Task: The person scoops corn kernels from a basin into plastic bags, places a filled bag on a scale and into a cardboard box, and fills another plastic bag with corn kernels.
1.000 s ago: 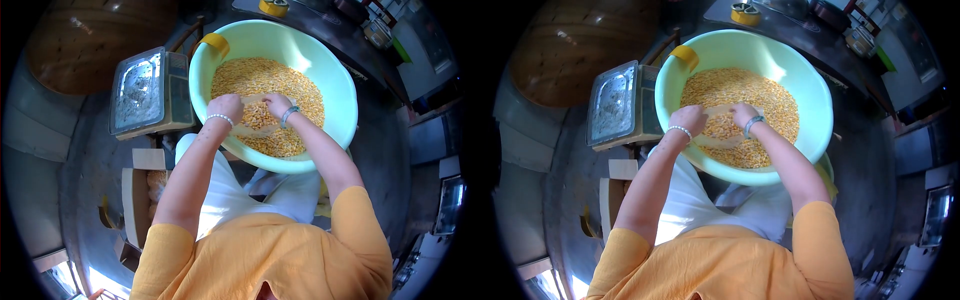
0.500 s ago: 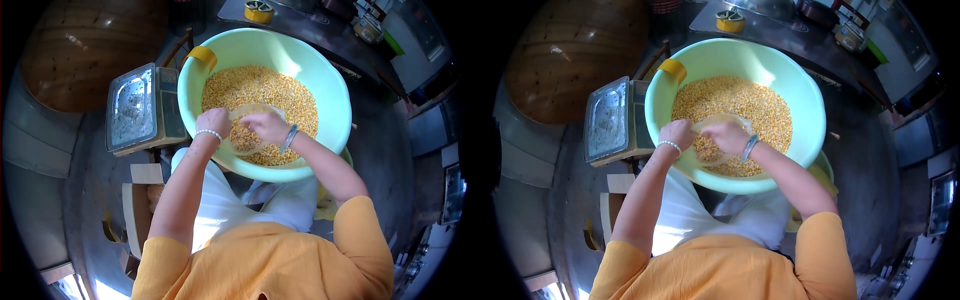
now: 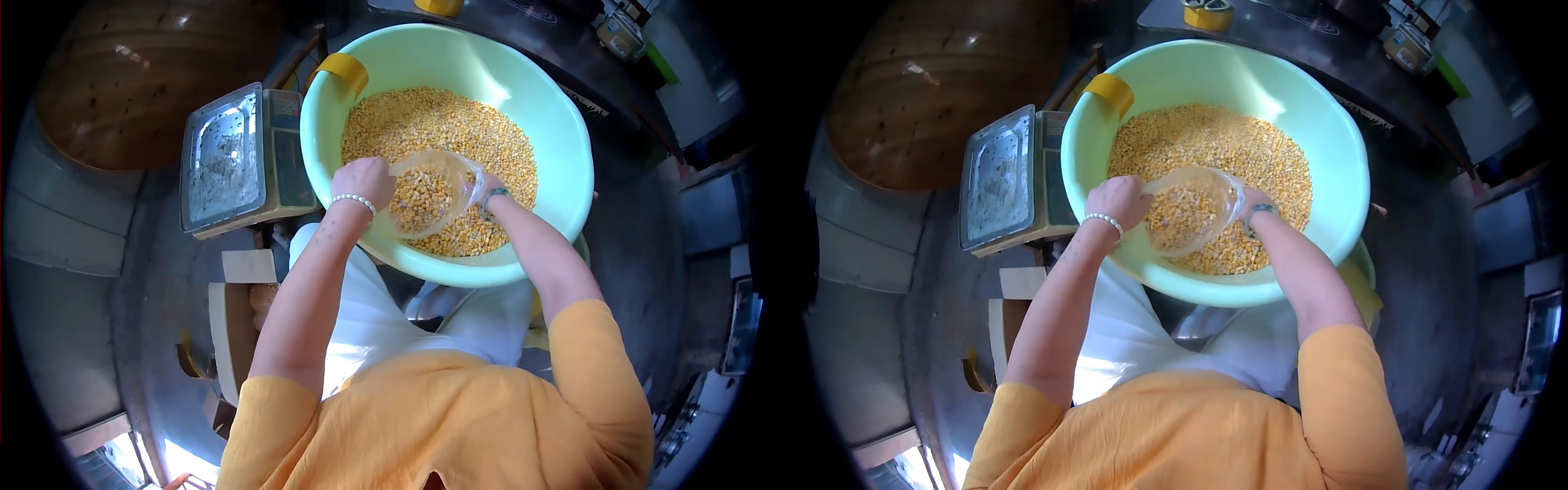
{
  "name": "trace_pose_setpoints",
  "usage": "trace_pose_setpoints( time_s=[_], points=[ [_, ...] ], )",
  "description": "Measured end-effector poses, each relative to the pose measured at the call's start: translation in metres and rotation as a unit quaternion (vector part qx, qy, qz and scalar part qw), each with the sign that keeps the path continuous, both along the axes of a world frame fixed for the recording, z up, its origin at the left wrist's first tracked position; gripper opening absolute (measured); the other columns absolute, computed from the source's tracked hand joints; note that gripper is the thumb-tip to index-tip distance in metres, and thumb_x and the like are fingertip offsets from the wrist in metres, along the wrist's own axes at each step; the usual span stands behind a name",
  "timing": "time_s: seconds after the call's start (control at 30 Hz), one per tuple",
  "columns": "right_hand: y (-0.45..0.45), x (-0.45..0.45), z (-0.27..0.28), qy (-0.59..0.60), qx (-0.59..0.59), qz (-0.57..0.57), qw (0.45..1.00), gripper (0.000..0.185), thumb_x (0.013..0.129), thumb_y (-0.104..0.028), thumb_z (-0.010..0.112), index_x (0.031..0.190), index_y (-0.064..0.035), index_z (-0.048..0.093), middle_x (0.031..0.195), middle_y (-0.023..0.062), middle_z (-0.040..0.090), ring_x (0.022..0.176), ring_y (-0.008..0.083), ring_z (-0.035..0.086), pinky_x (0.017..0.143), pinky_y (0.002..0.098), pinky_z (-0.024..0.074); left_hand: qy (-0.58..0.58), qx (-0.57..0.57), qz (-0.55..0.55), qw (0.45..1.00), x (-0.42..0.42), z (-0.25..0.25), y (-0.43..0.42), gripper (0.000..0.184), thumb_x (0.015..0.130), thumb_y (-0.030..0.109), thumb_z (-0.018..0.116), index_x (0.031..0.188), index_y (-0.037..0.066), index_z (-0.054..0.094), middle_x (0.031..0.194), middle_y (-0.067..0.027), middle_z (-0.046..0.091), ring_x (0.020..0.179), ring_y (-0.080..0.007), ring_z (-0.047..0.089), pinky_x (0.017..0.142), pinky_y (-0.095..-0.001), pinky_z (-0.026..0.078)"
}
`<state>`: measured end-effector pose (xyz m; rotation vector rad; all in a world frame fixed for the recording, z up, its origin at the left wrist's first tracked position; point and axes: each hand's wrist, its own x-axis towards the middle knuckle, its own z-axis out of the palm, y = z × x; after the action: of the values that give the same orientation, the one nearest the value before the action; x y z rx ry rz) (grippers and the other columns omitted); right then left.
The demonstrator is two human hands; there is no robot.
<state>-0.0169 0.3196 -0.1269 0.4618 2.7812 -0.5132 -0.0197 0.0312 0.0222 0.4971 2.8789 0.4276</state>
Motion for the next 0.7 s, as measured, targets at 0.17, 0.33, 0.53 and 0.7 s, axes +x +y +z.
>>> trace_pose_setpoints(
  time_s=[0.17, 0.33, 0.53, 0.7],
  points=[
    [-0.019, 0.008, 0.005, 0.015, 0.043, -0.027, 0.999, 0.06, 0.082, -0.061, 0.041, 0.107, -0.0094, 0.059, 0.099, 0.016, 0.063, 0.092, 0.0314, 0.061, 0.08, 0.0392, 0.0477, 0.004, 0.004, 0.004, 1.0, -0.001, -0.002, 0.001, 0.023, 0.079, 0.022, 0.054, 0.085, 0.003, 0.066, 0.088, -0.0179, 0.065, 0.084, -0.0325, 0.062, 0.076, -0.0393, 0.049],
    [-0.029, 0.013, 0.012, -0.001, 0.042, -0.075, 0.996, 0.054, 0.081, -0.056, 0.044, 0.106, -0.0099, 0.059, 0.1, 0.016, 0.063, 0.095, 0.0317, 0.06, 0.082, 0.0403, 0.0465, 0.008, -0.007, -0.002, 1.0, -0.003, -0.008, 0.0, 0.026, 0.078, 0.028, 0.054, 0.086, 0.006, 0.065, 0.088, -0.0162, 0.065, 0.084, -0.031, 0.062, 0.076, -0.0393, 0.049],
    [-0.028, 0.011, 0.01, -0.004, -0.011, -0.115, 0.993, 0.041, 0.079, -0.042, 0.054, 0.106, -0.0115, 0.061, 0.105, 0.0158, 0.062, 0.1, 0.0319, 0.058, 0.086, 0.041, 0.0449, 0.007, -0.004, 0.0, 1.0, -0.002, -0.005, 0.0, 0.025, 0.079, 0.024, 0.054, 0.085, 0.004, 0.066, 0.088, -0.0174, 0.065, 0.084, -0.032, 0.062, 0.076, -0.0393, 0.049],
    [-0.021, 0.009, 0.008, 0.036, -0.019, -0.09, 0.995, 0.037, 0.075, -0.038, 0.058, 0.094, -0.0074, 0.066, 0.097, 0.0172, 0.064, 0.093, 0.0323, 0.061, 0.08, 0.0401, 0.0471, 0.012, -0.01, -0.004, 1.0, -0.004, -0.01, 0.0, 0.025, 0.078, 0.027, 0.054, 0.086, 0.005, 0.064, 0.089, -0.0169, 0.064, 0.085, -0.0314, 0.062, 0.077, -0.0391, 0.049]
  ],
)
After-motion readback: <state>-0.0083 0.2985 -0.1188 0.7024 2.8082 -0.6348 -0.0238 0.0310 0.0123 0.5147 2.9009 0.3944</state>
